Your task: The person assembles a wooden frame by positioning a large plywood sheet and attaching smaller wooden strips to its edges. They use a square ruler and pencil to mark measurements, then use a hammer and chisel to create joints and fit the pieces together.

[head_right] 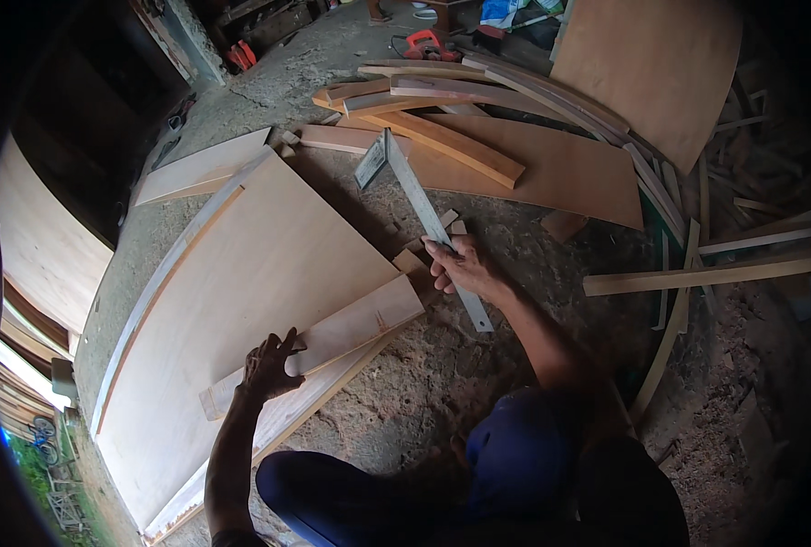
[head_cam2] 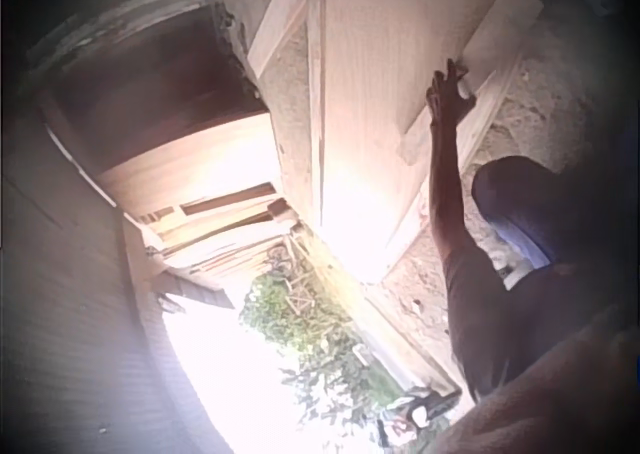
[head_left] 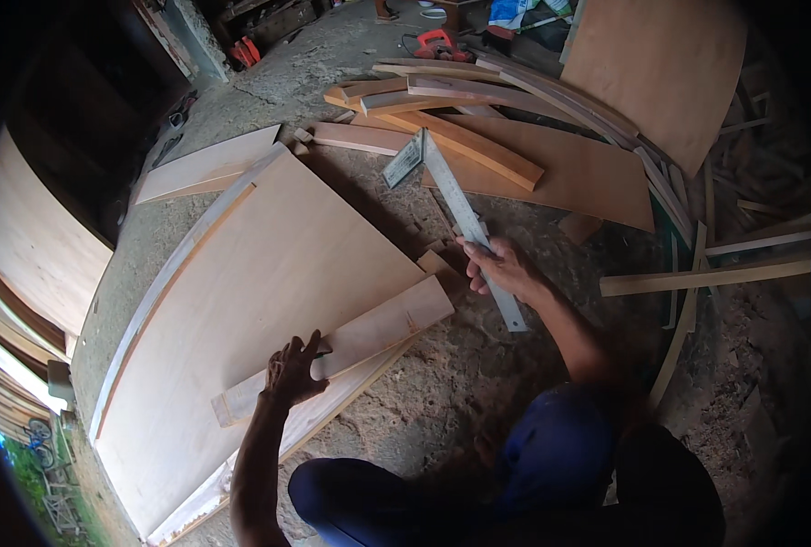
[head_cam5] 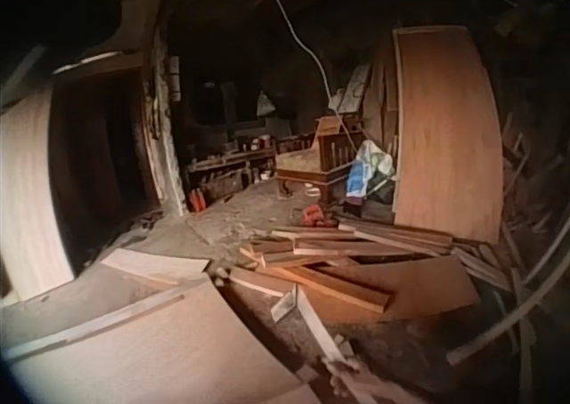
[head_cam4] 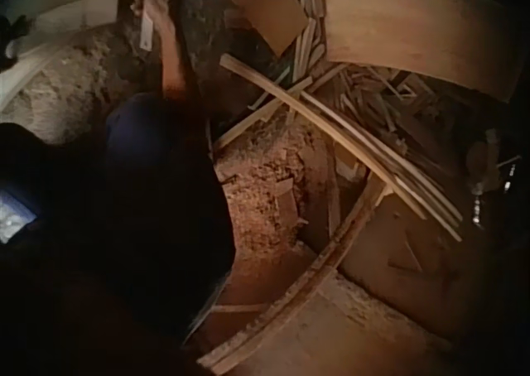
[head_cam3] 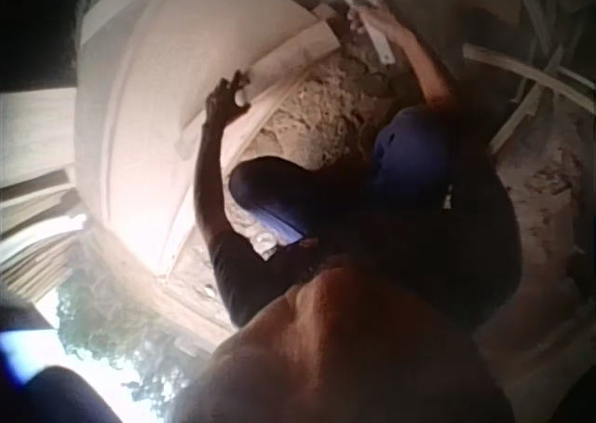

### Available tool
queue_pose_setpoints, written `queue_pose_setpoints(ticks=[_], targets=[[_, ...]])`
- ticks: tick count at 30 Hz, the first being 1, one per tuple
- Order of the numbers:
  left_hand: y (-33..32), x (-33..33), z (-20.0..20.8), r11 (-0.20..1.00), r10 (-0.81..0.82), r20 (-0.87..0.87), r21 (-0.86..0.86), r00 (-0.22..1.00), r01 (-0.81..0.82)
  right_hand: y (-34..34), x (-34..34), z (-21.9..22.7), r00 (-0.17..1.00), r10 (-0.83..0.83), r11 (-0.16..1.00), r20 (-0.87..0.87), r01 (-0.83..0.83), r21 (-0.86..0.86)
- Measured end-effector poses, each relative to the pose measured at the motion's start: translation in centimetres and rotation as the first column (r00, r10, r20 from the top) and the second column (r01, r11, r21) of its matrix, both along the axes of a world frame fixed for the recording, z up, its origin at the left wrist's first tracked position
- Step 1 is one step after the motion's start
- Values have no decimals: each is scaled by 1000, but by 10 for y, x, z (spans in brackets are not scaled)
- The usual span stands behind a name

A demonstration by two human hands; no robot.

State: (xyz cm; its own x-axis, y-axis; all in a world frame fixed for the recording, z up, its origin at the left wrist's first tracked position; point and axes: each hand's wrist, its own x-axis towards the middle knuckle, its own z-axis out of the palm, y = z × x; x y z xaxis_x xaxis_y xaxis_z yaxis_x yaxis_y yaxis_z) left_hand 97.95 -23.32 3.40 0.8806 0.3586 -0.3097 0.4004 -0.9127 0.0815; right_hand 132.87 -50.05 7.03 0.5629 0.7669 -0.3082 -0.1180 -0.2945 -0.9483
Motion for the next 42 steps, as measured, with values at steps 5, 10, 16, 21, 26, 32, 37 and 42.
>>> queue_pose_setpoints(ticks=[5, 10, 16, 21, 26, 32, 37, 42], targets=[[-40, -21, -3, 993, 108, 23, -41, 994, -107, -12, -46, -32, 978, 53, 983, -200, -16, 183], [-51, -29, -5, 980, 183, 277, -131, 943, -152, -23, -78, -84, 862, 261, 957, -435, -170, 236], [-68, 36, 33, 778, 423, 201, -580, 883, -241, -49, -108, -131, 801, 261, 965, -539, -201, 169], [-116, 94, 54, 815, 62, 237, -573, 970, 88, -48, -128, -109, 982, 115, 978, -150, -86, 187], [-148, 144, 10, 890, 75, 386, -442, 919, 113, -45, -122, -104, 906, 267, 936, -328, -164, 311], [-150, 145, -28, 940, -5, 500, -293, 866, 174, -51, -119, -132, 919, 274, 926, -283, -173, 336], [-59, 149, -63, 972, 159, 493, 76, 855, -224, -70, -114, -122, 904, 267, 934, -335, -157, 320], [-73, 162, -59, 939, 343, 227, -88, 912, -331, -88, -98, -131, 915, 301, 948, -267, -256, 191]])
